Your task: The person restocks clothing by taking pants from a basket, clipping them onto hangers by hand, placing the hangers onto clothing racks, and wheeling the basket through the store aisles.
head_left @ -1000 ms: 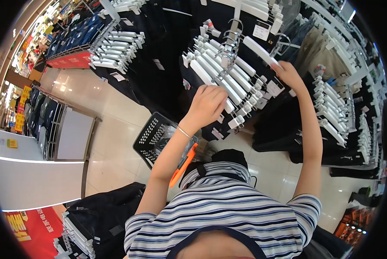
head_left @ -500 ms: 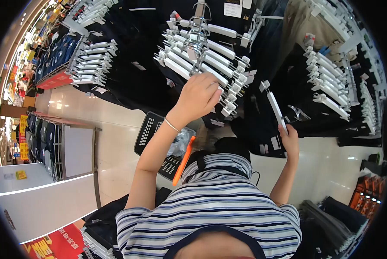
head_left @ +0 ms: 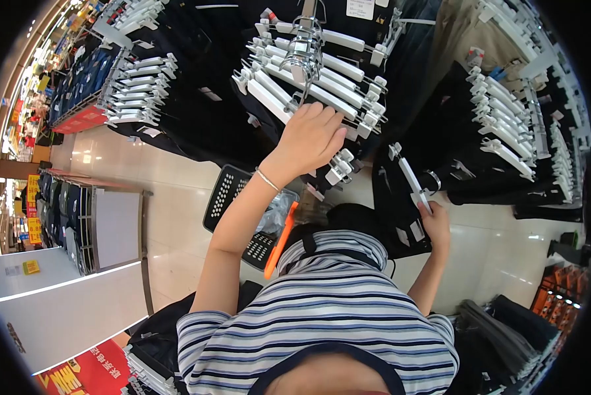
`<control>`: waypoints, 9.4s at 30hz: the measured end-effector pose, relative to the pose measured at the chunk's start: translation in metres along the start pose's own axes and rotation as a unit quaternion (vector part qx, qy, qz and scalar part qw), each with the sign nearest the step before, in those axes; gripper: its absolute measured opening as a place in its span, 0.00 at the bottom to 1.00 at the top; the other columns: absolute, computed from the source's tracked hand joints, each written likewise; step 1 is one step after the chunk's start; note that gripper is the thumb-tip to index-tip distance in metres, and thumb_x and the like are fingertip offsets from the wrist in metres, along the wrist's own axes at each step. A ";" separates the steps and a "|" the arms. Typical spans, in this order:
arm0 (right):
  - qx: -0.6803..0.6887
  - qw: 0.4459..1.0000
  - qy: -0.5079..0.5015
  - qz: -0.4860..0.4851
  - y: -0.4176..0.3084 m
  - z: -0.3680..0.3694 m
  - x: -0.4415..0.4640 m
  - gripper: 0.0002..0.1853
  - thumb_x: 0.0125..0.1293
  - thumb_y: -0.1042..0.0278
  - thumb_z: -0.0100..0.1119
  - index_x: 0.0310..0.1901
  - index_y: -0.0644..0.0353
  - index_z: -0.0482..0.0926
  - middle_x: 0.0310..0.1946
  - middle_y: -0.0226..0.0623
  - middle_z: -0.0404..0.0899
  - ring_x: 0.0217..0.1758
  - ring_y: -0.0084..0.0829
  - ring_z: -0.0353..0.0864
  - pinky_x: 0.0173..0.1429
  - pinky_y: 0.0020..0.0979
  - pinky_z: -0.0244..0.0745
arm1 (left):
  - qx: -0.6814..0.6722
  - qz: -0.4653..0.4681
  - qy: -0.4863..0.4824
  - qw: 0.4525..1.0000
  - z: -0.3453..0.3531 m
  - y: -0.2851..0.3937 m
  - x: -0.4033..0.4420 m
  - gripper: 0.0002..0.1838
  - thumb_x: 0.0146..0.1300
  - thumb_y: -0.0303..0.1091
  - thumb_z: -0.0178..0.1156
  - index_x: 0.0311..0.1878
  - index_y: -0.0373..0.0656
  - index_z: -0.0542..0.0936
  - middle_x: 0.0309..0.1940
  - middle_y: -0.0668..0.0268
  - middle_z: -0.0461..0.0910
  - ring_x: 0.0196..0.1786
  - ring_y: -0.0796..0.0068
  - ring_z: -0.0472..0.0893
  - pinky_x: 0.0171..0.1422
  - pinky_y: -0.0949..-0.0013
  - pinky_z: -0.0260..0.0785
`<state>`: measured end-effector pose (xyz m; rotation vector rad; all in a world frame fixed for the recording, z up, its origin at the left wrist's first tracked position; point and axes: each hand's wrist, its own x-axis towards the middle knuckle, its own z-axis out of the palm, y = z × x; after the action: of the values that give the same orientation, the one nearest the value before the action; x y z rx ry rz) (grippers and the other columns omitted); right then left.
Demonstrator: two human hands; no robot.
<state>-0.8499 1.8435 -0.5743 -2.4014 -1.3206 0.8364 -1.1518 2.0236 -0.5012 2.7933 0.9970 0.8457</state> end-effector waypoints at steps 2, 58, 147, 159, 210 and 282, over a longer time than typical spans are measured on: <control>0.005 1.000 -0.014 0.007 -0.001 0.001 0.000 0.17 0.62 0.57 0.56 0.39 0.67 0.79 0.27 0.54 0.78 0.33 0.50 0.79 0.38 0.40 0.70 | -0.006 -0.010 -0.020 1.000 -0.003 0.002 0.001 0.13 0.60 0.35 0.51 0.43 0.38 0.75 0.30 0.63 0.70 0.38 0.64 0.69 0.47 0.64 0.61; 0.072 0.989 -0.085 -0.095 -0.023 -0.019 -0.019 0.12 0.62 0.68 0.54 0.43 0.66 0.74 0.29 0.55 0.76 0.33 0.54 0.75 0.36 0.41 0.68 | -0.110 0.000 -0.020 0.994 -0.002 -0.012 0.011 0.12 0.57 0.26 0.48 0.41 0.34 0.78 0.41 0.56 0.76 0.44 0.57 0.72 0.50 0.61 0.66; -0.047 0.886 -0.079 -0.454 -0.257 -0.005 0.151 0.10 0.58 0.67 0.54 0.29 0.66 0.76 0.27 0.56 0.76 0.35 0.55 0.76 0.39 0.46 0.70 | 0.042 -0.205 0.078 0.975 0.058 0.001 0.049 0.11 0.49 0.29 0.55 0.34 0.31 0.74 0.35 0.54 0.71 0.41 0.56 0.73 0.50 0.61 0.65; -0.111 0.882 -0.054 -0.455 -0.268 -0.019 0.150 0.11 0.60 0.64 0.54 0.30 0.65 0.76 0.25 0.54 0.76 0.32 0.54 0.76 0.38 0.47 0.70 | -0.012 -0.198 0.076 0.977 0.050 -0.001 0.050 0.09 0.46 0.30 0.57 0.30 0.34 0.75 0.33 0.58 0.70 0.41 0.60 0.71 0.48 0.62 0.65; -0.013 0.851 -0.130 -0.508 -0.300 0.027 0.176 0.14 0.65 0.63 0.49 0.33 0.66 0.76 0.21 0.48 0.77 0.27 0.46 0.78 0.32 0.41 0.70 | -0.053 -0.252 -0.042 0.965 0.045 -0.007 0.054 0.15 0.52 0.36 0.54 0.38 0.33 0.76 0.36 0.47 0.74 0.44 0.49 0.71 0.52 0.48 0.62; 0.528 0.791 -0.042 -0.307 -0.161 0.081 0.138 0.20 0.52 0.93 0.38 0.45 0.60 0.61 0.40 0.38 0.73 0.47 0.28 0.76 0.56 0.27 0.67 | 0.023 -0.081 -0.045 0.995 0.021 -0.011 0.043 0.16 0.60 0.34 0.50 0.49 0.35 0.72 0.53 0.58 0.71 0.54 0.58 0.68 0.60 0.57 0.60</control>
<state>-0.9510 2.0437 -0.6087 -0.9934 -1.0805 1.0643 -1.1200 2.0608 -0.5007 2.7138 1.2215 0.6795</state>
